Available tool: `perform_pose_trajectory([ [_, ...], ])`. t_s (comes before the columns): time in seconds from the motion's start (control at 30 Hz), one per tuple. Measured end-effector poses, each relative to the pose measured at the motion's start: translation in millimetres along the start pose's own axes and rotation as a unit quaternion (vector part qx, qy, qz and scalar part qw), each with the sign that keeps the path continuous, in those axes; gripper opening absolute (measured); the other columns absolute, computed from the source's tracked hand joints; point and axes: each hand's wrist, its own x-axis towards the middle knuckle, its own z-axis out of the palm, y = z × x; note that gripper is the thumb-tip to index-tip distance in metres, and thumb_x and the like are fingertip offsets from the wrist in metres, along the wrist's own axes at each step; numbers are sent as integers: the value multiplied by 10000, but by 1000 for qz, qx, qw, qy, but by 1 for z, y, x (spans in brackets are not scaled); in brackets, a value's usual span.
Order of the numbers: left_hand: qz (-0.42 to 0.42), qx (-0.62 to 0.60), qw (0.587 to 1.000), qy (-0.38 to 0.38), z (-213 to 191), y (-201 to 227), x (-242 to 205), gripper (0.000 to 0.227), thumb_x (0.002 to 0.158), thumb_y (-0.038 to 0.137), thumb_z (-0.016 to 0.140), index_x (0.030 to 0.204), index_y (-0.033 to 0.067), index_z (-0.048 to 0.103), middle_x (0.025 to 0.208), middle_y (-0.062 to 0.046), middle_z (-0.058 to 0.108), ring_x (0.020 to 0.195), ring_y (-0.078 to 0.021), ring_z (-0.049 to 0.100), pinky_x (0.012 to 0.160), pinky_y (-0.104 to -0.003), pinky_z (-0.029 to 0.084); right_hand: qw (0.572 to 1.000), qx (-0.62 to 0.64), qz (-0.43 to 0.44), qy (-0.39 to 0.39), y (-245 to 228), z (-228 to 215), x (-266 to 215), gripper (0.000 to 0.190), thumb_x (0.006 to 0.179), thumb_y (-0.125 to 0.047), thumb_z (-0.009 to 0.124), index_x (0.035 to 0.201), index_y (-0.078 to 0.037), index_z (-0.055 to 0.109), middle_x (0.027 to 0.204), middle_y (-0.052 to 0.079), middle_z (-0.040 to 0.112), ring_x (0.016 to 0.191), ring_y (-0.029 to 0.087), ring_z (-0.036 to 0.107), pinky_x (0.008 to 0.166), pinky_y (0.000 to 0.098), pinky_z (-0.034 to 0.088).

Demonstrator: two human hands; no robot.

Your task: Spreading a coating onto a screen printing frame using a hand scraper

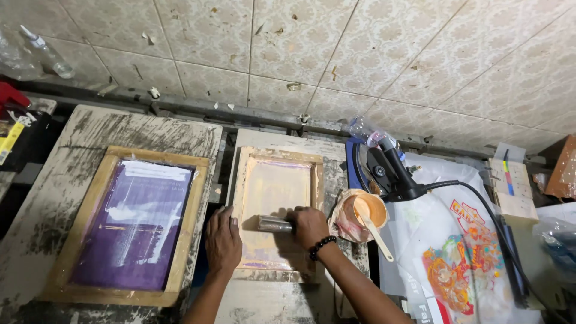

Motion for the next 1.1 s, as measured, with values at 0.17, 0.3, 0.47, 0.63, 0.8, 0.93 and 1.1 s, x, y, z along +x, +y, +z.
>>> perform_pose_trajectory([
  [0.17,4,-10,1000,5,1,0,3,410,1098,303,359,1339,110,628,1401,-139,600,1301,-335,552,1044,-482,435,998,-11,3,55,-34,1,-32,162,913,-89,728,1071,-103,693,535,33,641,391,122,564,354,242,501],
  [0.3,-9,-16,1000,3,-2,-1,-2,418,1095,323,360,1334,122,638,1404,-137,594,1302,-343,545,1038,-492,429,988,79,69,-110,-40,-13,-31,129,933,-152,719,1061,-140,729,779,65,732,618,161,680,558,269,605],
  [0.47,-15,-17,1000,4,1,-3,4,372,1080,263,391,1327,139,640,1398,-112,595,1306,-326,541,1051,-483,429,979,133,132,-78,-30,-62,26,126,917,-210,723,1028,-157,751,764,13,737,613,129,691,538,232,622],
  [0.63,-3,-6,1000,1,0,-1,1,404,1095,290,363,1342,123,635,1394,-122,597,1320,-329,535,1062,-489,421,981,-29,-2,193,3,-7,79,217,863,-124,766,1061,-209,750,803,38,729,786,253,676,1120,637,347],
  [0.8,-16,-2,1000,-5,-2,2,5,369,1069,238,406,1340,140,636,1394,-103,606,1333,-316,526,1071,-483,412,985,15,-27,169,-19,16,18,375,791,-111,796,1148,-172,701,990,99,727,838,296,645,703,454,533],
  [0.93,2,-13,1000,-4,-5,5,7,366,1076,221,394,1337,103,622,1386,-117,618,1354,-310,527,1098,-465,408,989,68,-54,116,-11,-29,11,113,849,-59,746,919,-145,771,664,24,691,568,202,635,554,367,561],
  [1.1,-21,-22,1000,-7,0,-2,3,426,1092,313,346,1350,118,623,1412,-120,590,1348,-313,526,1074,-471,427,994,-4,31,104,24,-33,96,213,937,-54,662,1038,-202,778,704,1,693,603,180,618,528,306,571],
])
